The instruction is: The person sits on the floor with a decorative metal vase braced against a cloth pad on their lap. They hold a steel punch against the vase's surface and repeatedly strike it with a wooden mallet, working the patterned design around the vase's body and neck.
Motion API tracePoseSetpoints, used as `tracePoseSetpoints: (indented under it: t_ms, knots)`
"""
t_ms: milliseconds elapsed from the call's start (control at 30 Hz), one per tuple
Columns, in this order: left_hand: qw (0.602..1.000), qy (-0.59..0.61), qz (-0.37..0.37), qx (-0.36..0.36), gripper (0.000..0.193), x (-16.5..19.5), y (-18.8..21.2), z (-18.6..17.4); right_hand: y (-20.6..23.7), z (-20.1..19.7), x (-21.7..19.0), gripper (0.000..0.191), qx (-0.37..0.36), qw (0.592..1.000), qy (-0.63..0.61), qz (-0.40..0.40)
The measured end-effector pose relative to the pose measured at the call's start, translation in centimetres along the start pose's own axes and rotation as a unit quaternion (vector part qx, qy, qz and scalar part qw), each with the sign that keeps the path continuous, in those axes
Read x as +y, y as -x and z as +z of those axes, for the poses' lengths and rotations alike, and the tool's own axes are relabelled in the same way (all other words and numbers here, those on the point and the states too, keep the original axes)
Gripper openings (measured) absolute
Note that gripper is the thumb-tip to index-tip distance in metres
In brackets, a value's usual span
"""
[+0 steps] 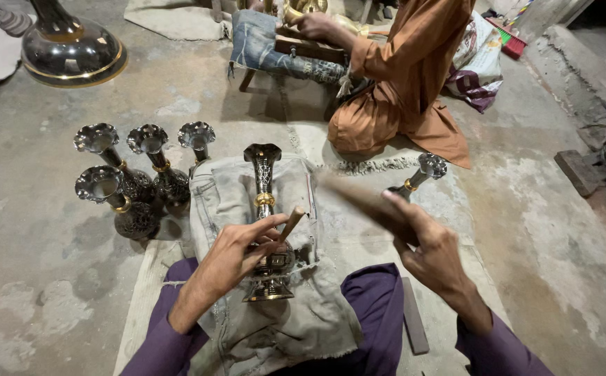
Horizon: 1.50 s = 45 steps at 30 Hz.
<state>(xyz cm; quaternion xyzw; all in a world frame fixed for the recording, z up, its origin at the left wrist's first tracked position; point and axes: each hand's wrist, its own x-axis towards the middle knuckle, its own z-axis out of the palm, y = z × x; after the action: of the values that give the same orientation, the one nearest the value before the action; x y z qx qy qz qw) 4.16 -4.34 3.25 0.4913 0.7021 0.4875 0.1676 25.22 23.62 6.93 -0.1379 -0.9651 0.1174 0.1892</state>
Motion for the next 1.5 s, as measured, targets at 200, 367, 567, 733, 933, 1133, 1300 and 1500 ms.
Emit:
tracePoseSetpoints:
  t_ms: [200, 367, 567, 733, 933, 1133, 1300, 1500]
  knots:
    - [0.999, -0.011, -0.02, 0.037, 0.055, -1.0, 0.7, 1.0, -1.3, -0.3, -0.5, 0.066, 0.005, 0.998, 0.043, -0.052]
    - [0.995, -0.008, 0.005, 0.099, 0.054, -1.1, 1.6, 1.5, -1.9, -1.8, -1.2, 0.071, -0.017, 0.978, 0.157, -0.135]
    - [0.993, 0.03, -0.024, 0.108, 0.052, -1.3, 1.8, 1.8, -2.5, -2.7, -2.2, 0.072, 0.013, 0.993, -0.039, -0.112]
    - [0.992, 0.071, -0.04, 0.096, 0.05, -1.7, 1.7, 1.5, -2.6, -2.5, -3.2, 0.064, 0.043, 0.994, -0.02, -0.094]
    - [0.992, 0.102, -0.04, 0.063, 0.056, -2.4, 0.8, 0.7, -1.8, -1.1, -1.7, 0.069, -0.082, 0.986, 0.139, -0.051]
    - [0.997, 0.06, -0.052, 0.016, 0.056, -2.2, 0.3, 0.2, -1.5, 1.4, 0.5, 0.06, -0.165, 0.967, 0.175, -0.084]
    - [0.998, 0.054, -0.036, -0.005, 0.059, -1.9, 0.3, -0.3, -2.0, 0.1, 0.1, 0.065, -0.009, 0.997, -0.016, -0.071]
    - [0.998, 0.047, -0.007, 0.03, 0.057, -1.9, 0.8, -0.1, -3.2, -2.0, -1.6, 0.061, 0.027, 0.982, 0.089, -0.162]
